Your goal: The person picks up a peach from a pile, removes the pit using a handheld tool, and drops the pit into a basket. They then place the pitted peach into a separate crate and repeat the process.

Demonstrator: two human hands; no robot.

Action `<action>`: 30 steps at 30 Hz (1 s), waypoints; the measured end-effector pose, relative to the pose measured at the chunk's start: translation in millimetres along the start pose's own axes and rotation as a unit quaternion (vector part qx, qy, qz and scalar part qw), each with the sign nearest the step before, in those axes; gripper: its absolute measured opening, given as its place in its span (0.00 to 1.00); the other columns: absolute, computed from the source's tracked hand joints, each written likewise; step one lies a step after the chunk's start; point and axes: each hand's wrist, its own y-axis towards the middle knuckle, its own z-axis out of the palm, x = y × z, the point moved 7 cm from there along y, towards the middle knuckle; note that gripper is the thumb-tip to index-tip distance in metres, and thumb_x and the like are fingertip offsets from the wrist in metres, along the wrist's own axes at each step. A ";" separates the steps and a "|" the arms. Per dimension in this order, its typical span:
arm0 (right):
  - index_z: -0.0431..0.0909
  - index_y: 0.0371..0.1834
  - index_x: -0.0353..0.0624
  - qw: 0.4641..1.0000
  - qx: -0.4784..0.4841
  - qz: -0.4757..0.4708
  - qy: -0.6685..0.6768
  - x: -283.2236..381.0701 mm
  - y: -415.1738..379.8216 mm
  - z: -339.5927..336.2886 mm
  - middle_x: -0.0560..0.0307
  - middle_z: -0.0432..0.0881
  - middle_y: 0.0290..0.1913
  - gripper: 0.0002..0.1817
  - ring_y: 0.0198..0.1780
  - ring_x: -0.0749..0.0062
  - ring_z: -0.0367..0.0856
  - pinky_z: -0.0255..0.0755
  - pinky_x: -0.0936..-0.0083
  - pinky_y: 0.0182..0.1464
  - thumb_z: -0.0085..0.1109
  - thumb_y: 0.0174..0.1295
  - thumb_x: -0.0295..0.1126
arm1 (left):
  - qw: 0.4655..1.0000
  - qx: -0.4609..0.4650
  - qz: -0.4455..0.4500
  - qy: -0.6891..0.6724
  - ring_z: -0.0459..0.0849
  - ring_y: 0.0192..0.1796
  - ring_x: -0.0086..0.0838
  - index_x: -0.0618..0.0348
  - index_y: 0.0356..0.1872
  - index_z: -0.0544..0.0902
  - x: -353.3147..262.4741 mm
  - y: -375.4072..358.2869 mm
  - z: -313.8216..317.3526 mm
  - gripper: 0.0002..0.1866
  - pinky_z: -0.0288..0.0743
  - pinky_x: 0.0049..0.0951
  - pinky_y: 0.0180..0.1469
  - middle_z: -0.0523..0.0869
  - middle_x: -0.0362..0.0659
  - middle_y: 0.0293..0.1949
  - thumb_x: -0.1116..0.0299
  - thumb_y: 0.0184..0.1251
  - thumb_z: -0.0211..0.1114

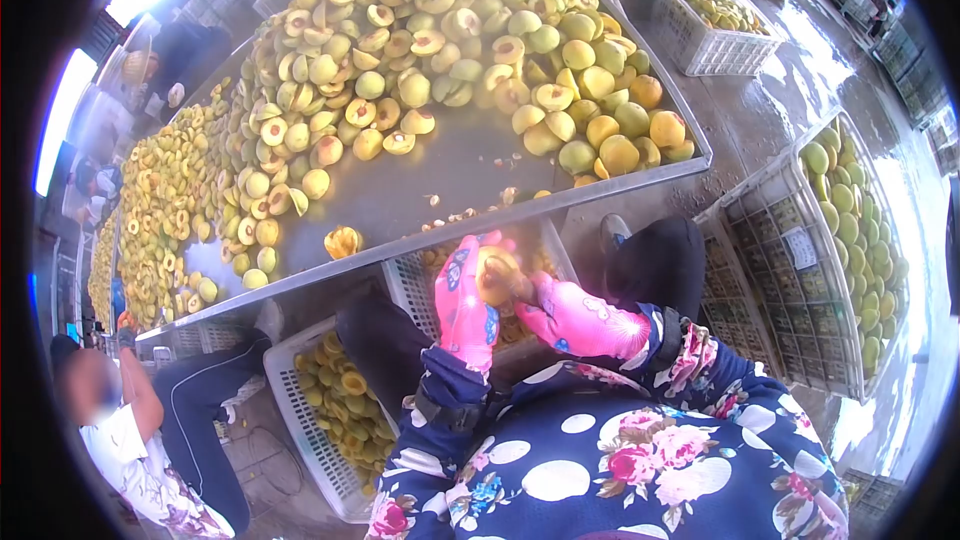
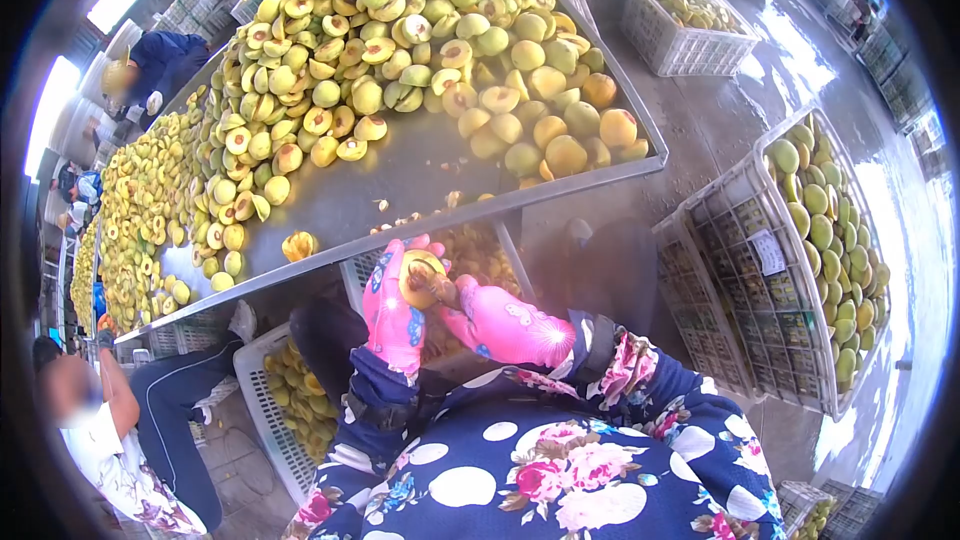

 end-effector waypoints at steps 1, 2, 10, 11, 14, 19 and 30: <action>0.66 0.37 0.32 1.000 0.000 -0.011 0.006 -1.3 1.0 1.3 0.38 0.77 0.25 0.14 0.29 0.42 0.79 0.67 0.60 0.27 0.54 0.63 0.34 | 1.000 -0.001 0.005 0.014 0.83 0.38 0.36 0.67 0.48 0.77 0.8 1.8 -1.1 0.19 0.79 0.30 0.42 0.83 0.52 0.39 0.59 0.71 0.51; 0.66 0.37 0.32 1.000 0.000 -0.022 0.012 -5.5 2.4 4.0 0.38 0.77 0.25 0.14 0.29 0.42 0.79 0.67 0.60 0.27 0.54 0.63 0.34 | 1.000 -0.005 -0.009 0.010 0.83 0.38 0.35 0.67 0.48 0.77 3.0 3.1 -1.8 0.18 0.79 0.30 0.41 0.83 0.52 0.39 0.60 0.71 0.52; 0.67 0.38 0.31 0.997 0.079 -0.021 -0.019 -33.5 4.2 22.1 0.40 0.76 0.24 0.14 0.28 0.50 0.79 0.70 0.64 0.30 0.50 0.64 0.35 | 0.988 0.012 -0.058 0.142 0.81 0.32 0.21 0.66 0.40 0.82 23.7 21.0 -17.8 0.12 0.75 0.19 0.36 0.85 0.43 0.33 0.67 0.63 0.64; 0.67 0.38 0.32 0.996 0.068 -0.041 -0.029 -38.1 6.7 24.3 0.42 0.77 0.24 0.14 0.26 0.52 0.79 0.70 0.65 0.27 0.51 0.64 0.35 | 0.990 0.006 -0.049 0.134 0.81 0.32 0.21 0.66 0.40 0.82 25.6 22.0 -20.3 0.11 0.75 0.19 0.36 0.85 0.42 0.34 0.67 0.63 0.64; 0.68 0.37 0.34 0.981 0.148 0.069 0.109 -43.4 6.4 28.2 0.52 0.75 0.22 0.14 0.20 0.65 0.77 0.68 0.72 0.20 0.50 0.64 0.37 | 0.991 -0.005 -0.022 0.128 0.82 0.32 0.22 0.66 0.40 0.82 29.7 20.9 -21.9 0.11 0.75 0.20 0.36 0.85 0.44 0.34 0.67 0.63 0.64; 0.68 0.35 0.39 0.884 0.279 0.203 0.316 -42.6 -4.7 37.2 0.65 0.67 0.17 0.15 0.15 0.81 0.67 0.63 0.82 0.15 0.50 0.65 0.42 | 0.990 0.004 0.025 0.138 0.83 0.32 0.27 0.66 0.40 0.81 25.8 14.9 -16.9 0.13 0.78 0.25 0.34 0.85 0.48 0.34 0.63 0.66 0.61; 0.70 0.36 0.38 0.745 0.267 0.181 0.584 -17.9 -16.0 59.6 0.69 0.65 0.15 0.16 0.11 0.84 0.61 0.58 0.85 0.13 0.48 0.67 0.43 | 0.997 -0.025 -0.006 -0.071 0.82 0.37 0.31 0.60 0.46 0.77 32.5 4.0 -13.9 0.16 0.80 0.28 0.31 0.82 0.48 0.41 0.57 0.69 0.54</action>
